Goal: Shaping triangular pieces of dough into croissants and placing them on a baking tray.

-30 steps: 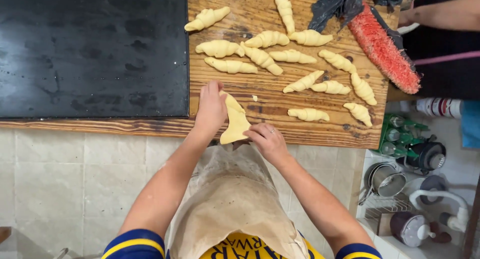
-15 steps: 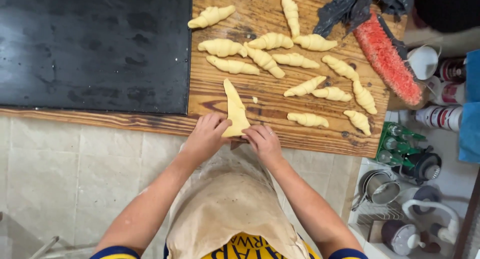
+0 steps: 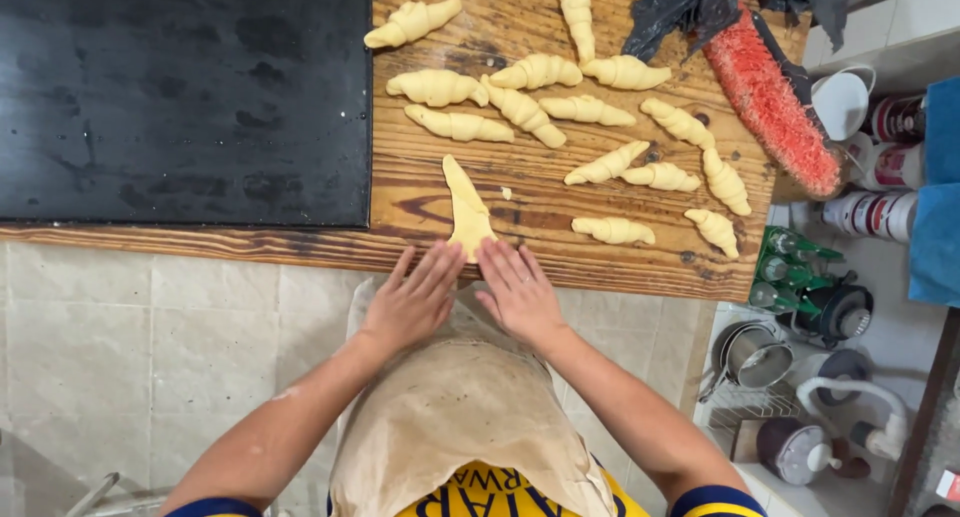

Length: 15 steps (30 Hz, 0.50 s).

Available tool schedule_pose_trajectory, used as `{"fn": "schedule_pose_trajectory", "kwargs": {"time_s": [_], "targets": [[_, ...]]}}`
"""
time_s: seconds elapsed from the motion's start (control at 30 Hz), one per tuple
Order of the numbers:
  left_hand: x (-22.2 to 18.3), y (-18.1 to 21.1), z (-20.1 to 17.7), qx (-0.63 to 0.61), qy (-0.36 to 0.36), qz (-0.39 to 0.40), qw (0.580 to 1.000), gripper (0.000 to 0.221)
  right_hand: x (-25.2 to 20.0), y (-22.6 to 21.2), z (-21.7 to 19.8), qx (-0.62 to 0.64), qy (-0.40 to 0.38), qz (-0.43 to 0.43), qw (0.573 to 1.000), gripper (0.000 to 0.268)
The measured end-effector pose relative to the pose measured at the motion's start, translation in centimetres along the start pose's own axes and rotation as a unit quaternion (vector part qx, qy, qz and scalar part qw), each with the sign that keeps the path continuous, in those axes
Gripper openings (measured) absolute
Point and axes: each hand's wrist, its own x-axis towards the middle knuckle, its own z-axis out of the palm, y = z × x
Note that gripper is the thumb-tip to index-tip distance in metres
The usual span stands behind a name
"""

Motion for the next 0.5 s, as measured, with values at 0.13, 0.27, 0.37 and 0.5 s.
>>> {"fn": "schedule_pose_trajectory", "kwargs": {"time_s": [0.13,0.27,0.37,0.5], "targets": [[5.5,-2.1,-1.2,-0.009,-0.191,-0.153,0.97,0.068,3.8,2.5,1.1,-0.006,-0.089,0.125,0.988,0.073],[8.0,-4.4,1.1,0.013,-0.064,-0.222,0.973,0.07,7.4,4.7,0.5,-0.004,-0.112,0.218,0.969,0.074],[8.5,-6.7,1.7,-0.068,-0.024,-0.177,0.982,0.063,7.1,4.7,1.2,0.078,-0.005,0.021,0.997,0.071],[7.4,-7.3,3.2,-0.072,-0.062,-0.075,0.993,0.064,4.5,4.8,2.8,0.05,0.088,-0.043,0.994,0.025]]}}
